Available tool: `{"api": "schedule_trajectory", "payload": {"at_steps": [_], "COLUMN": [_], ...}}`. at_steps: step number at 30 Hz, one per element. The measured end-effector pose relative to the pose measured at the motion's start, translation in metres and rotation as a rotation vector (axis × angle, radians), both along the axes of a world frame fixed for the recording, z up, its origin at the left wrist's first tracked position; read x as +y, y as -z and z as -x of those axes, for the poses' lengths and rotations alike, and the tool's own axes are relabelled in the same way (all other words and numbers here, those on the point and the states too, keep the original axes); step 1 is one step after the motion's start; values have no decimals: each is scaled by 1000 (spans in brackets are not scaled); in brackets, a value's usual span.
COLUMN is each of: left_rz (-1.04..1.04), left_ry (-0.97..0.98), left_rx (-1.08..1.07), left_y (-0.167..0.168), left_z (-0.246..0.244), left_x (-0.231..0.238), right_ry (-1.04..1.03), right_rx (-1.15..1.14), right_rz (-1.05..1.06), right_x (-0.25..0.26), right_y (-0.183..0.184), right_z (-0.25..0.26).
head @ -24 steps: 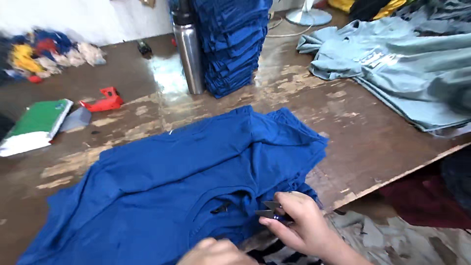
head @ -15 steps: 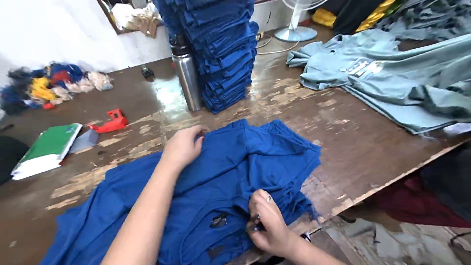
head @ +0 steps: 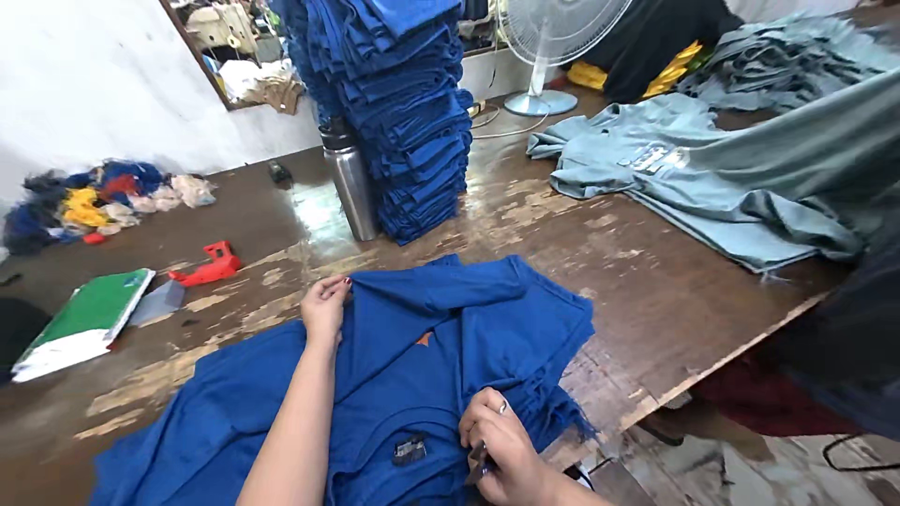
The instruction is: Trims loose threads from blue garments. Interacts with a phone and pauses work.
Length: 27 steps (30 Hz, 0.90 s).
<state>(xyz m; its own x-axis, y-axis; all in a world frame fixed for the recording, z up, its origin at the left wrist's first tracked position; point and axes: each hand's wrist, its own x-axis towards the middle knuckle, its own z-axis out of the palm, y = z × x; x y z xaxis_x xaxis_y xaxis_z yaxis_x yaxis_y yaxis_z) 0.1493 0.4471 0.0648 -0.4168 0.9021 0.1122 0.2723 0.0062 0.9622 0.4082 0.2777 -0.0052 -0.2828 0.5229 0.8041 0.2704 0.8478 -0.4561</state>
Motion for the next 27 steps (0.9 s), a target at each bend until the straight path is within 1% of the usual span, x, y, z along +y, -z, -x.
{"api": "schedule_trajectory", "payload": {"at_steps": [4,7,9,11,12,14,16,17,19,22,23,24,25,26,27], "left_rz": [-53,-120,-152,-160,-158,-198,-276,-308,-346,-305,-277,-255,-235,-217,-206], "left_ry": [20,-25,-51,-88,-111,-130,-75,-8,204,624,694,696,637,567,522], "left_rx": [32,54,-1,-139,-216,-290,-291,-277,-161,193,344,514,685,819,891], "left_y": [3,3,4,-1,-6,-21,-45,-58,-74,-71,-67,-60,-53,-47,-44], "left_z": [-1,1,1,0,0,0,-3,-5,-8,-5,-6,-7,-7,-5,-1], "left_x": [-1,-3,-4,-8,-11,-20,-36,-49,-81,-134,-150,-163,-172,-176,-176], "right_ry": [8,14,14,21,25,31,33,33,28,-15,-58,-107,-137,-142,-119], "right_rx": [-1,-2,0,-1,1,6,7,7,14,48,69,84,85,50,-26], "right_rz": [-4,-1,-4,-11,-13,-17,-18,-14,-3,52,95,136,159,158,139], "right_x": [0,0,0,0,-1,-1,0,-1,-1,-1,-1,1,5,13,22], "right_y": [0,-1,-1,-1,-1,-1,-1,-1,-1,-2,-6,-12,-21,-34,-50], "right_z": [0,0,0,1,2,2,1,1,0,-1,-2,-5,-8,-14,-21]}}
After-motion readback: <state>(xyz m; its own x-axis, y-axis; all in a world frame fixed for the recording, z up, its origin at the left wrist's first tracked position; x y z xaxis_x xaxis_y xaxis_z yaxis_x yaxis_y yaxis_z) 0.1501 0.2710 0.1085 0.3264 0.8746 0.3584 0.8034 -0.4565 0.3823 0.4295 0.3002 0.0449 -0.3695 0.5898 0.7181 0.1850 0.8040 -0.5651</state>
